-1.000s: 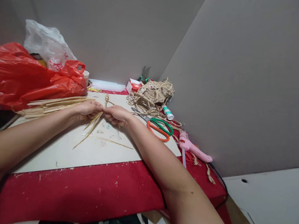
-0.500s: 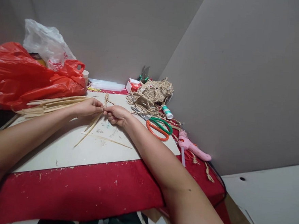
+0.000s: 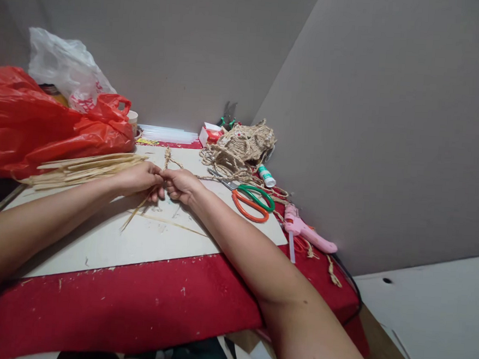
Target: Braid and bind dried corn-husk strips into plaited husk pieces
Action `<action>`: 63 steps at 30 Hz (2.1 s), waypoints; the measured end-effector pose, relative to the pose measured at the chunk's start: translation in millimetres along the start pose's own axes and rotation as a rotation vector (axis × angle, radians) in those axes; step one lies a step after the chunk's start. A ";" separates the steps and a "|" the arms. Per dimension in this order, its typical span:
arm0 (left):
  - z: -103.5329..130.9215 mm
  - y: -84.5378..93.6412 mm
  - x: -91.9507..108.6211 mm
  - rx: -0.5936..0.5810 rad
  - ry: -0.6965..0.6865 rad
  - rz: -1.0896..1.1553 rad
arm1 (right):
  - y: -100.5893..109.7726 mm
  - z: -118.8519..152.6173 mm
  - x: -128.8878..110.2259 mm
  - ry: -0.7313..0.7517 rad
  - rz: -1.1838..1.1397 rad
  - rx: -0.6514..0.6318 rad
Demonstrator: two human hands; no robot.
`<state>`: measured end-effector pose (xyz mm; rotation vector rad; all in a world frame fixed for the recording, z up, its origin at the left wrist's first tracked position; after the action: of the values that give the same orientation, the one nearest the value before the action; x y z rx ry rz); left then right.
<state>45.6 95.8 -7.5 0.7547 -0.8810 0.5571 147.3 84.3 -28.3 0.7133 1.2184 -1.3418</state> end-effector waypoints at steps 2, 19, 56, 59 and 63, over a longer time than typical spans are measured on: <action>1.3 -3.6 0.6 0.028 -0.012 -0.023 | 1.0 -0.1 0.6 0.006 0.024 0.036; -14.3 7.5 -3.2 -0.001 0.019 0.290 | 11.8 -7.4 -4.3 -0.022 -0.006 -0.183; -11.6 6.2 -9.6 -0.039 0.080 0.324 | 1.9 19.2 -38.7 0.287 1.046 -0.082; -10.3 6.5 -9.0 -0.035 0.092 0.385 | -5.2 20.4 -30.1 0.263 1.092 -0.022; -8.2 4.3 -6.6 -0.054 0.122 0.431 | -13.7 25.1 -25.7 0.360 1.413 0.079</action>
<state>42.9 104.0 -15.0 0.4753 -0.9458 0.9462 145.0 67.1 6.0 1.5060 0.5853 -0.0681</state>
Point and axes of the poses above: each hand's wrist, its own z-axis away from the middle knuckle, its own y-axis out of the back of the hand, x = y × z, the point moved 4 cm from there along -z, towards the middle knuckle, and after that the axes turned 9 degrees about y, right-handed, at the moved point
